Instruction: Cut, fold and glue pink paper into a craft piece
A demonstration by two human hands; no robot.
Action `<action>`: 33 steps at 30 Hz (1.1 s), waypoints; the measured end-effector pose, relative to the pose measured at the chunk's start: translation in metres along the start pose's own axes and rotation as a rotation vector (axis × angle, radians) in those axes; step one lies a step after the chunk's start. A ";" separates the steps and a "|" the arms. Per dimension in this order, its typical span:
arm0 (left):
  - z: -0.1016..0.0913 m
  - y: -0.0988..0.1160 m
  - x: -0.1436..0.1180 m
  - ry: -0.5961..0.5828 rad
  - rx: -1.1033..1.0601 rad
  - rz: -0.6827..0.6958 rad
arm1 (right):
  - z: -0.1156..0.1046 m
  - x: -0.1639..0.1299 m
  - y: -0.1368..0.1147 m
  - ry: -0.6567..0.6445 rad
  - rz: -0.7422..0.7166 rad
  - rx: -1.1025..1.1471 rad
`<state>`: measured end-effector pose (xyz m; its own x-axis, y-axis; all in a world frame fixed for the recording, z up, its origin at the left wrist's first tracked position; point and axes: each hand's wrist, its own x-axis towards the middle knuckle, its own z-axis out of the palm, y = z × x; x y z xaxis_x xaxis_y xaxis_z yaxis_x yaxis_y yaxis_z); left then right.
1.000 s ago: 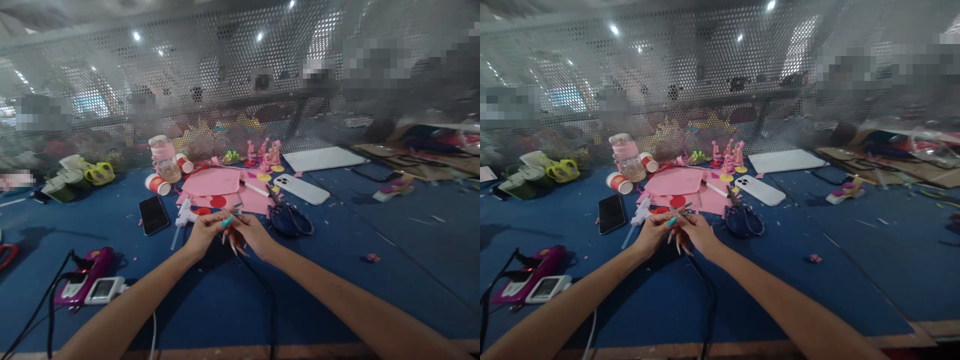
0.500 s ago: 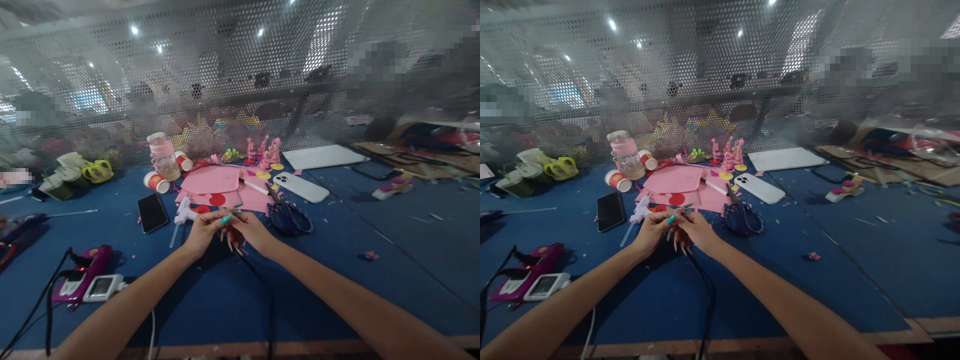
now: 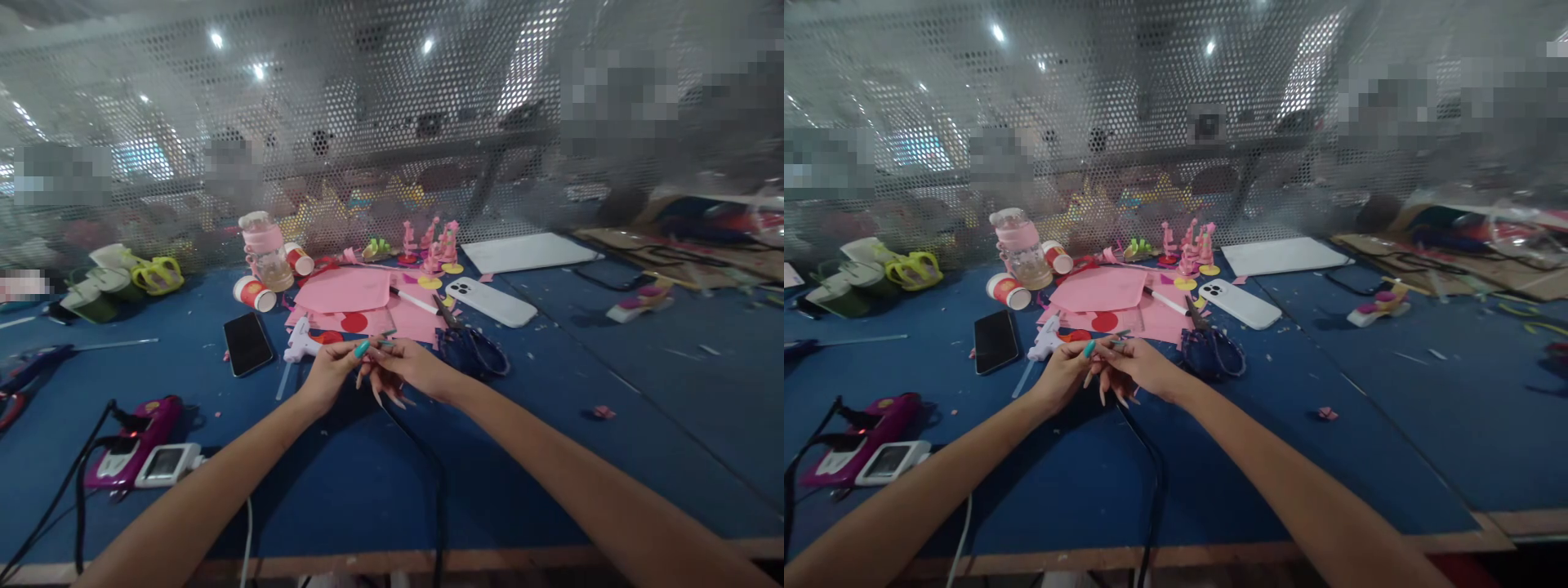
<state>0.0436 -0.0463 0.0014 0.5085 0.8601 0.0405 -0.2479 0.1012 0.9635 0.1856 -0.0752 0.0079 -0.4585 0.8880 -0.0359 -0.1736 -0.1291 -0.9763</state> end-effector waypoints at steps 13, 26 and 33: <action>-0.005 -0.005 0.001 0.066 -0.006 0.035 | 0.005 -0.001 -0.002 0.069 -0.023 0.008; 0.000 -0.002 -0.002 0.054 -0.032 -0.025 | -0.003 0.000 -0.003 0.016 0.114 0.127; 0.002 0.004 -0.003 0.030 0.028 0.026 | 0.001 -0.001 -0.003 0.065 0.083 0.143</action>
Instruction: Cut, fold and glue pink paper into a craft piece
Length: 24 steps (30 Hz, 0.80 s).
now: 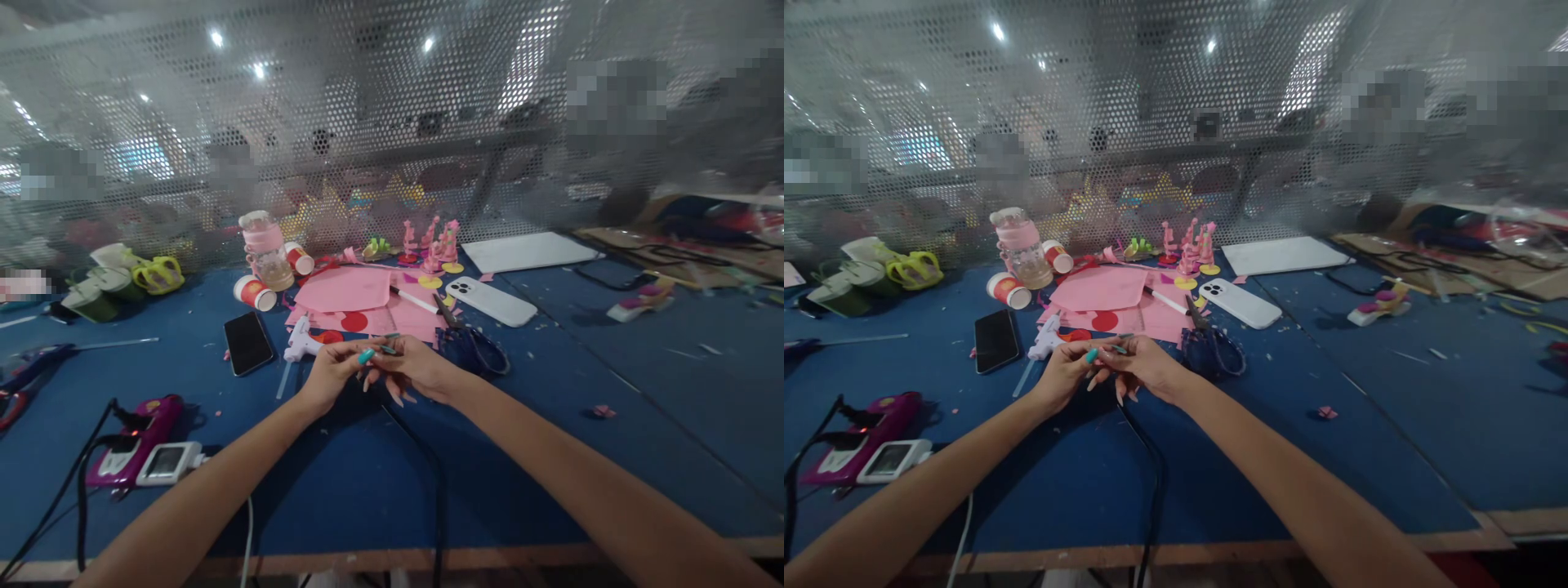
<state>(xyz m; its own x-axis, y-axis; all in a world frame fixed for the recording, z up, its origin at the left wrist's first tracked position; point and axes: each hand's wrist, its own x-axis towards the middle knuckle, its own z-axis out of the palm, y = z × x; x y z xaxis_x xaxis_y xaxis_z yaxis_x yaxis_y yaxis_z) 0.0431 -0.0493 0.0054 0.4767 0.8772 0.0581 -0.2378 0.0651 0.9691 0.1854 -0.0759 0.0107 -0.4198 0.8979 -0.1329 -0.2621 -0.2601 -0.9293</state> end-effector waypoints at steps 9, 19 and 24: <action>0.001 0.001 0.000 0.039 0.008 0.042 | 0.007 0.000 0.003 0.064 -0.020 0.075; -0.005 -0.009 0.003 0.060 -0.021 0.026 | 0.007 0.001 0.002 0.094 -0.064 0.065; -0.003 -0.008 0.004 0.074 -0.073 0.006 | 0.003 0.000 -0.001 0.084 -0.070 -0.013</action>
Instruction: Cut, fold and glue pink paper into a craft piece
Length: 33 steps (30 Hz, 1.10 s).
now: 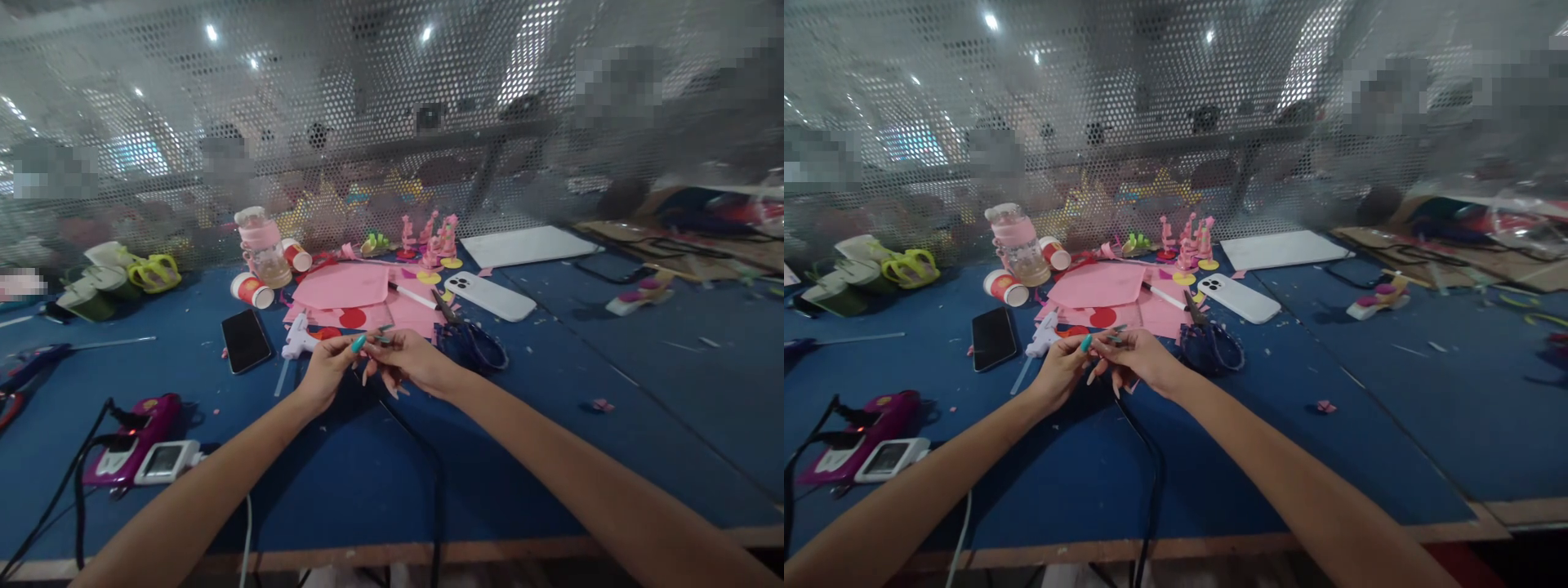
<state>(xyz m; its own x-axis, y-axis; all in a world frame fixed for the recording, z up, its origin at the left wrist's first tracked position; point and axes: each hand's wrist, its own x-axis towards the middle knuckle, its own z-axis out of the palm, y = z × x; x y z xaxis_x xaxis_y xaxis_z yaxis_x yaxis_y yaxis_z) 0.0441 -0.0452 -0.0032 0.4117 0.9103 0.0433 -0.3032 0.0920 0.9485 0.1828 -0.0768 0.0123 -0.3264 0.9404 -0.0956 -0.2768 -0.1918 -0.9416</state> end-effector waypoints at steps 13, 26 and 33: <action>0.000 0.002 -0.002 -0.072 0.009 0.023 | -0.002 0.001 -0.001 -0.087 -0.011 -0.056; 0.005 0.008 -0.003 -0.007 0.025 0.045 | 0.010 0.001 0.007 0.044 -0.077 0.029; 0.003 0.004 -0.002 -0.014 0.009 0.060 | 0.014 0.003 0.013 0.060 -0.095 0.168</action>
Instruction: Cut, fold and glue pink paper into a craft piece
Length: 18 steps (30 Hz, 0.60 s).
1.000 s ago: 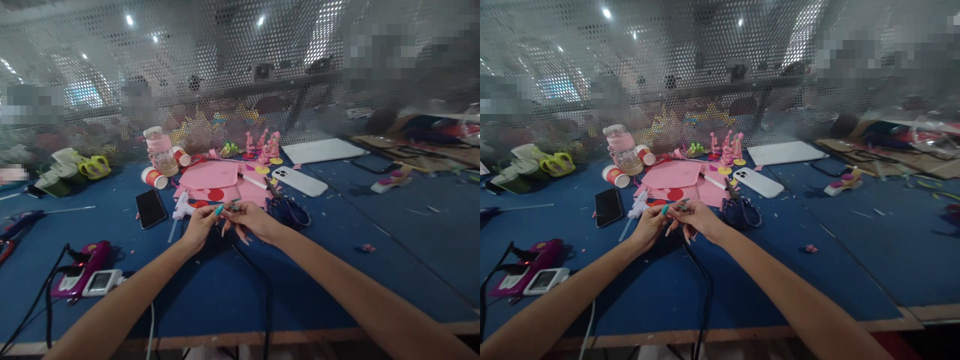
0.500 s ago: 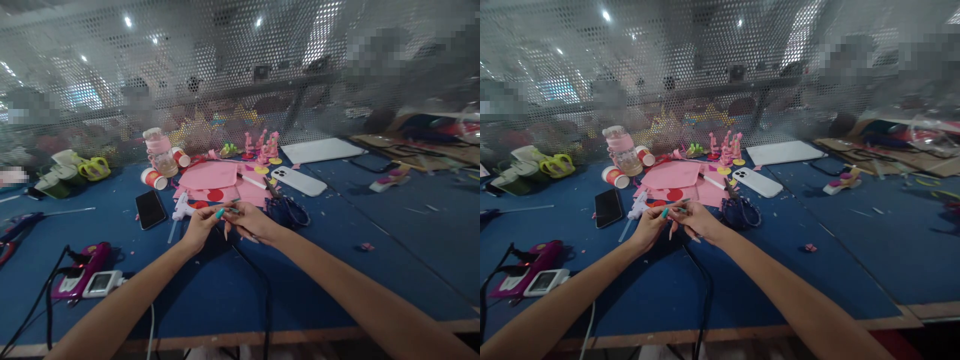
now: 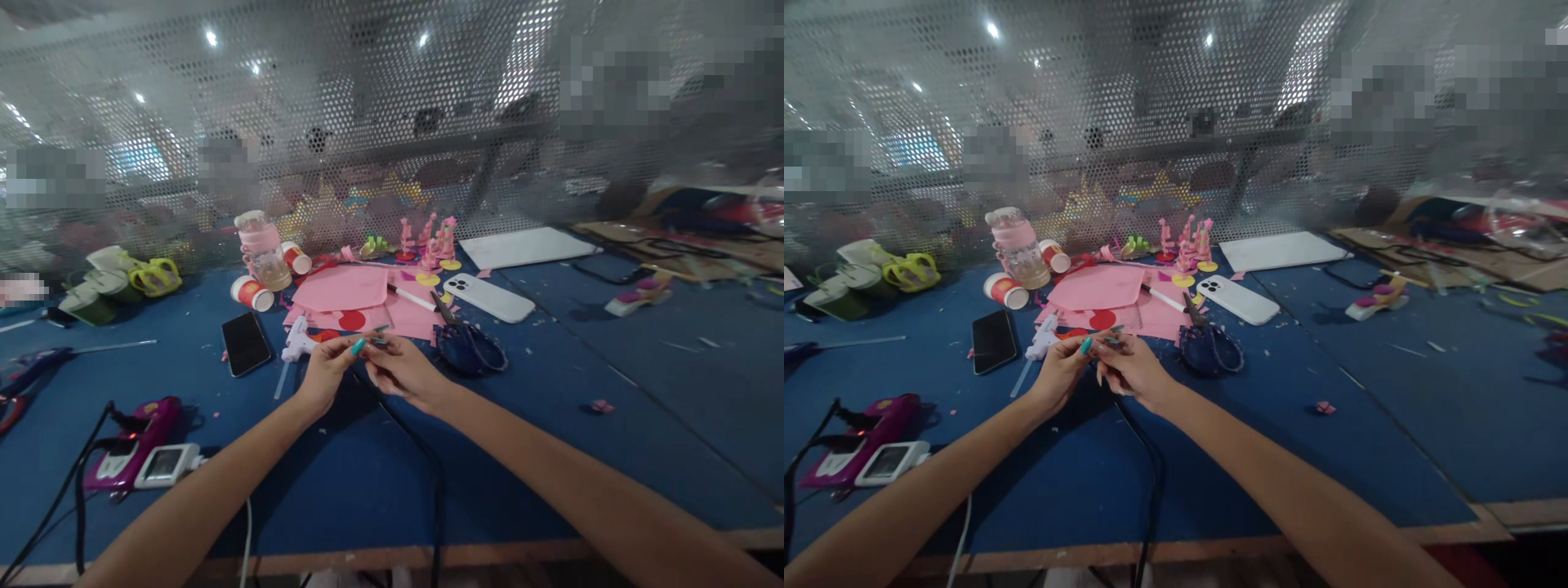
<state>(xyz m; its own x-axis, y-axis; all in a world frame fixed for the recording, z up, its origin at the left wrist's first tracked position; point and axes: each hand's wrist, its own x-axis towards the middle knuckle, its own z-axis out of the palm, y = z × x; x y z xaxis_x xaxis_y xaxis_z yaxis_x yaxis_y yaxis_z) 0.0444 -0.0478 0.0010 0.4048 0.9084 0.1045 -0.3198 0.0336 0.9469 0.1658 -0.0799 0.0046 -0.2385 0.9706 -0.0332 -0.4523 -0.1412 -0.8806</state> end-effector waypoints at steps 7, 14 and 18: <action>0.002 0.000 -0.001 -0.009 0.020 0.011 | 0.005 0.001 0.005 0.135 -0.013 0.076; 0.000 -0.003 0.000 0.004 0.022 0.004 | 0.004 0.001 0.007 0.150 -0.030 -0.048; -0.003 -0.007 0.004 0.069 -0.052 0.005 | 0.003 0.000 0.002 0.113 -0.092 -0.144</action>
<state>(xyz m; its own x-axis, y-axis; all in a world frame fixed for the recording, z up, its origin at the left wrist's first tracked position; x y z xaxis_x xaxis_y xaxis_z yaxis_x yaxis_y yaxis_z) 0.0458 -0.0434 -0.0060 0.3438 0.9351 0.0866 -0.3666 0.0488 0.9291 0.1627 -0.0811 0.0037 -0.1004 0.9949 0.0046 -0.3386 -0.0298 -0.9404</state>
